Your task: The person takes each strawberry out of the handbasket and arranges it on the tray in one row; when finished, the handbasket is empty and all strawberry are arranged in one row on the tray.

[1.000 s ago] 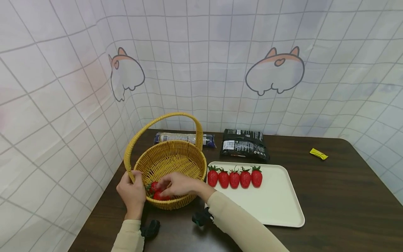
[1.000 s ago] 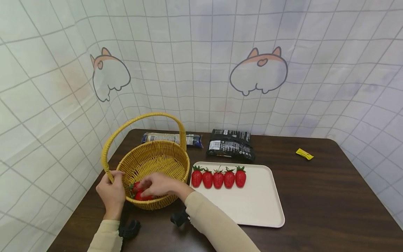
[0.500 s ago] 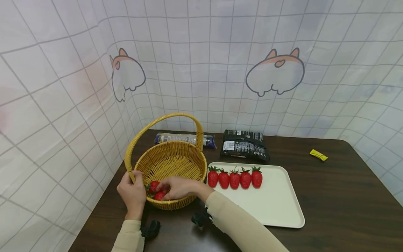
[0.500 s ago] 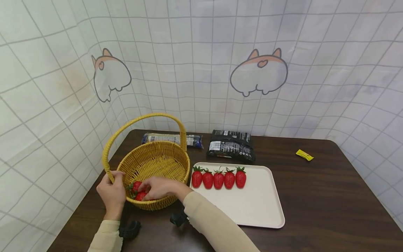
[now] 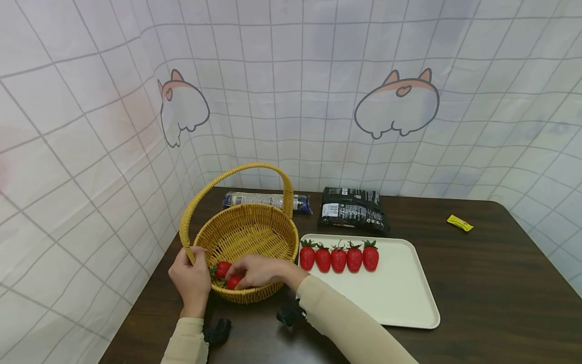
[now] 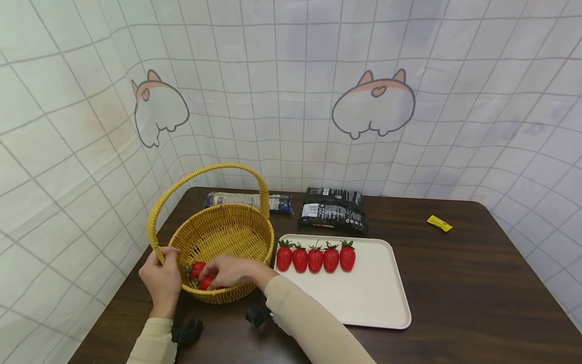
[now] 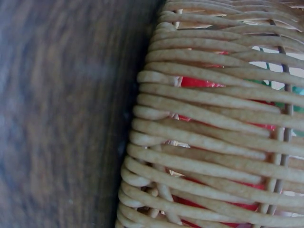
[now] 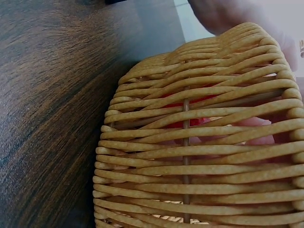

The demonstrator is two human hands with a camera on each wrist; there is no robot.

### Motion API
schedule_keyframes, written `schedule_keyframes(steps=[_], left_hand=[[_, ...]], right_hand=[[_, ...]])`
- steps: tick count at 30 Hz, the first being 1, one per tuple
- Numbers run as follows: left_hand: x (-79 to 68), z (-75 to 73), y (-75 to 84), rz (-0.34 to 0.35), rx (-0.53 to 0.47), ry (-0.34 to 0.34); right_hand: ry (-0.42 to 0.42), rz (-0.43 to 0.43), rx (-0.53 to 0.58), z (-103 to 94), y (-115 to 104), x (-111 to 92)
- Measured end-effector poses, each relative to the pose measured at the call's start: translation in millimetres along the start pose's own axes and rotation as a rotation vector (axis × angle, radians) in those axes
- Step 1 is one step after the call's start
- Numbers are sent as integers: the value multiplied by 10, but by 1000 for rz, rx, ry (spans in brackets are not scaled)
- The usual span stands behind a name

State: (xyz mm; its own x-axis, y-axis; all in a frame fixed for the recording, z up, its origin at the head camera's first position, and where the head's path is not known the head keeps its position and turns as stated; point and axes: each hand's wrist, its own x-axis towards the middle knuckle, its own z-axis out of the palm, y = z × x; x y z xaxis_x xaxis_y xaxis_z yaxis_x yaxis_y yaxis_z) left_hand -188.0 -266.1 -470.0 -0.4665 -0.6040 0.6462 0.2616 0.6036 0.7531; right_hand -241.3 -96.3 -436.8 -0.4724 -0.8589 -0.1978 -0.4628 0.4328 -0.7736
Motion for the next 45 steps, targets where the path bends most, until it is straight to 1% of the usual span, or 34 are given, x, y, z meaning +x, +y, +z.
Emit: schedule_keyframes(steps=[6, 8, 11, 14, 17, 21, 23, 26, 32, 35, 37, 42, 43, 45], left_hand=[[-22, 18, -28, 3, -6, -5], [-28, 22, -36, 1, -8, -8], [-28, 24, -35, 1, -13, -13], [-20, 23, -22, 5, -18, -17], [-11, 21, -9, 11, -22, -18], [-3, 16, -7, 14, -22, -13], [-2, 11, -9, 12, -23, -9], [-3, 7, -15, 9, -23, -7], [-5, 6, -19, 12, -18, -4], [-3, 10, -22, 17, -12, 2], [1, 13, -22, 19, -12, 7], [5, 13, -10, 16, -14, 11], [3, 14, -11, 15, -15, 11], [1, 14, -9, 12, -14, 11]], right_hand=[[60, 17, 109, 6, 27, -30], [85, 11, 144, -6, 28, -57], [121, -8, 164, -43, 17, -124], [134, -45, 176, -101, 10, -213], [146, -100, 229, -162, 20, -309], [215, -145, 310, -236, 69, -443], [252, -147, 336, -269, 101, -513], [287, -146, 393, -306, 159, -621], [317, -166, 563, -350, 283, -836], [334, -172, 611, -359, 338, -931], [357, -174, 610, -359, 371, -990], [444, -165, 539, -355, 418, -1132], [455, -165, 536, -355, 425, -1156], [460, -176, 567, -358, 443, -1199]])
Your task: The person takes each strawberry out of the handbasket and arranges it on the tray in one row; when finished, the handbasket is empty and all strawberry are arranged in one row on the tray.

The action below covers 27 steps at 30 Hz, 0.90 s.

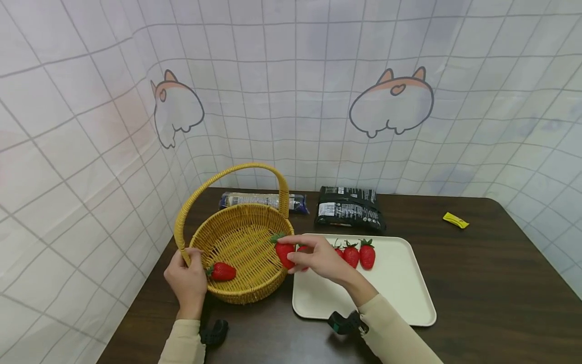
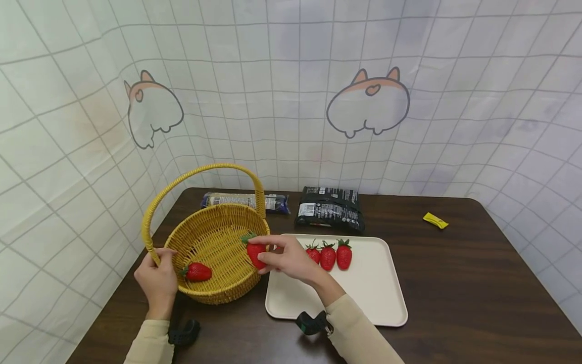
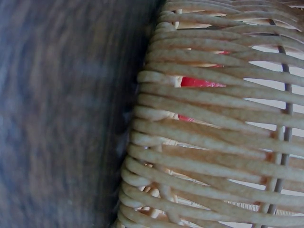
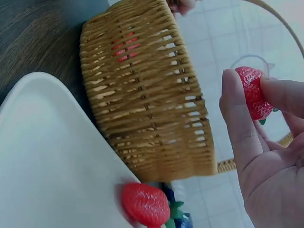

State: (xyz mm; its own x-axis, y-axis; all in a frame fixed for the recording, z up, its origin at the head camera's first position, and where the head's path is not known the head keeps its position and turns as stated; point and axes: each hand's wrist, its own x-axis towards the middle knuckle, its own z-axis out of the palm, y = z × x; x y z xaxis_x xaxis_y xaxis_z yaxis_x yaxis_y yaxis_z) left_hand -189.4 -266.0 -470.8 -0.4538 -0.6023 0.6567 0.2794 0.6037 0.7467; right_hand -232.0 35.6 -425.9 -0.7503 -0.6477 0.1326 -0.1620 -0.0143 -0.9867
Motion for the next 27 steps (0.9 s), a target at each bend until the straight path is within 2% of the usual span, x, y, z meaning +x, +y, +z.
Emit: schedule_keyframes(steps=[6, 18, 27], left_hand=[[-2, -4, -12, 2, 2, 4], [4, -23, -17, -4, -9, 2], [5, -8, 2, -11, 0, -9]], right_hand=[[35, 19, 57, -153, 47, -121], [274, 11, -82, -686, 124, -422], [413, 54, -196, -1204, 103, -707]])
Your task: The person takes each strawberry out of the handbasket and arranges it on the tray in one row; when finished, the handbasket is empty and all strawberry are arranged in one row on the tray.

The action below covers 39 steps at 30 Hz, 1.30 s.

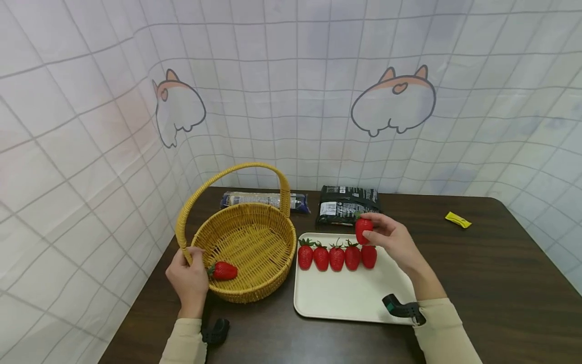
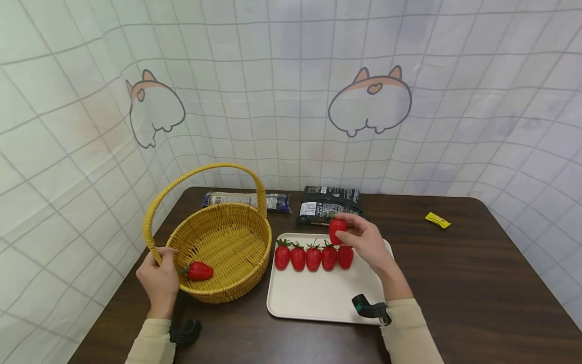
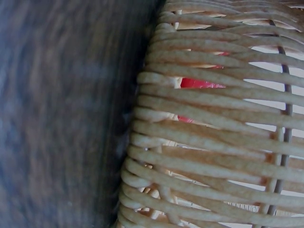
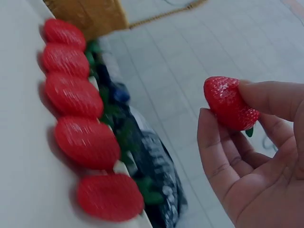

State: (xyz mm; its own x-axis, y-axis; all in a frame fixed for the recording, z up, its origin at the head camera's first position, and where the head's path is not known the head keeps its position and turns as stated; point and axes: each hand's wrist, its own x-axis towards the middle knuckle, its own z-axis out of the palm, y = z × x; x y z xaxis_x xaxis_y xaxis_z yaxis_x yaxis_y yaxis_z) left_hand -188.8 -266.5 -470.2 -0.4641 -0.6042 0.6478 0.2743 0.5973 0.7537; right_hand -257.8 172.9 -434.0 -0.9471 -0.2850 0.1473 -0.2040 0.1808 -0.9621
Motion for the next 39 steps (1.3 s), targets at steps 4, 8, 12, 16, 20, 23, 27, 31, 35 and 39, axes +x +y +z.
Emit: schedule_keyframes(steps=[4, 8, 12, 16, 20, 23, 27, 31, 35, 39], left_hand=[[2, 4, 14, -10, -6, -6], [0, 4, 6, -25, -4, -6], [-5, 7, -3, -23, -3, -3], [2, 8, 2, -12, -9, -2], [8, 9, 8, -8, -14, -2], [2, 9, 8, -13, -14, 4], [-4, 2, 10, -18, -6, 6], [-4, 1, 15, -14, -4, -2], [-1, 4, 14, -7, -3, 2], [1, 2, 6, -4, -1, 5]], right_hand=[[27, 47, -50, -234, 55, -50], [20, 136, -100, -392, 120, -95], [13, 194, -119, -509, 213, -127], [14, 229, -125, -606, 304, -149], [3, 270, -131, -668, 355, -179], [-13, 305, -124, -680, 377, -190], [-40, 348, -118, -656, 405, -187], [-68, 386, -117, -637, 446, -190], [-85, 398, -135, -621, 465, -194], [-87, 405, -174, -597, 463, -197]])
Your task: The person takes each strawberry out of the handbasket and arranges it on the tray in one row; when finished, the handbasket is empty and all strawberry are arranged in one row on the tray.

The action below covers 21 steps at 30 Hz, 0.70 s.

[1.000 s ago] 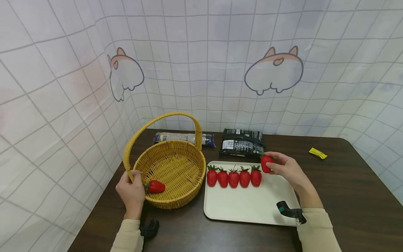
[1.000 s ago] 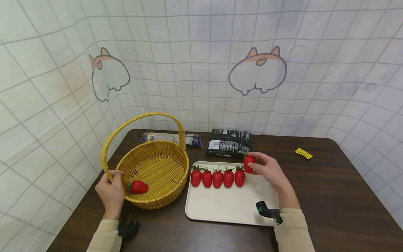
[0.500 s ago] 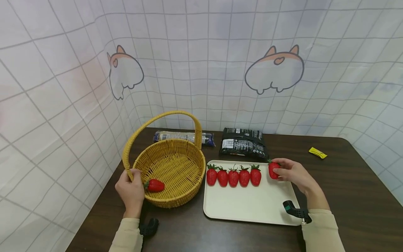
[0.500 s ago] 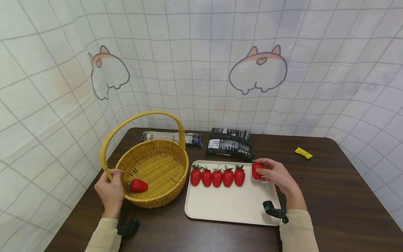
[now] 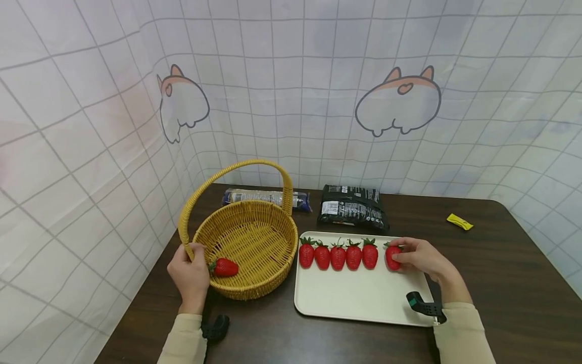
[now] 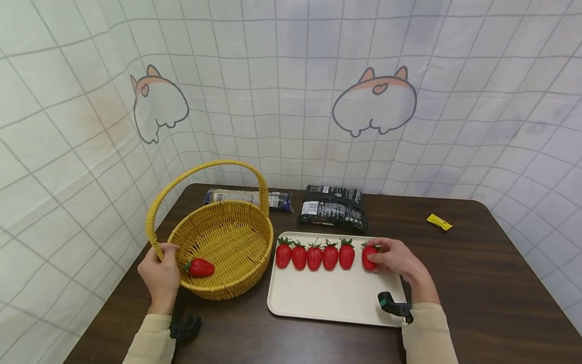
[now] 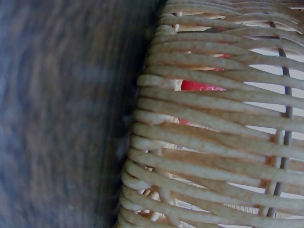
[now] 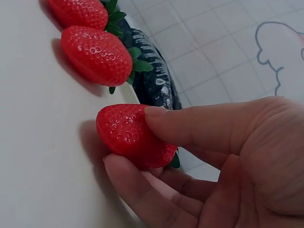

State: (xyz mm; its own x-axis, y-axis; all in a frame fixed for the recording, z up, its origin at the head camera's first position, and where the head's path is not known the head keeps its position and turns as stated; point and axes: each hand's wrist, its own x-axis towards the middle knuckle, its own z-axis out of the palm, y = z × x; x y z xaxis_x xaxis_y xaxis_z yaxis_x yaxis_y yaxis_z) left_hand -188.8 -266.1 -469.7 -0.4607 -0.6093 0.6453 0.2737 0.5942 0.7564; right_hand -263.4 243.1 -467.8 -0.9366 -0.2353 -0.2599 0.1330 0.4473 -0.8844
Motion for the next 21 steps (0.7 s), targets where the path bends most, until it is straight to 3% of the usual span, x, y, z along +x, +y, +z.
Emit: schedule_keyframes(steps=[21], left_hand=[[3, -3, -15, -26, 13, -13]], right_hand=[[27, -21, -73, 125, -64, 35]])
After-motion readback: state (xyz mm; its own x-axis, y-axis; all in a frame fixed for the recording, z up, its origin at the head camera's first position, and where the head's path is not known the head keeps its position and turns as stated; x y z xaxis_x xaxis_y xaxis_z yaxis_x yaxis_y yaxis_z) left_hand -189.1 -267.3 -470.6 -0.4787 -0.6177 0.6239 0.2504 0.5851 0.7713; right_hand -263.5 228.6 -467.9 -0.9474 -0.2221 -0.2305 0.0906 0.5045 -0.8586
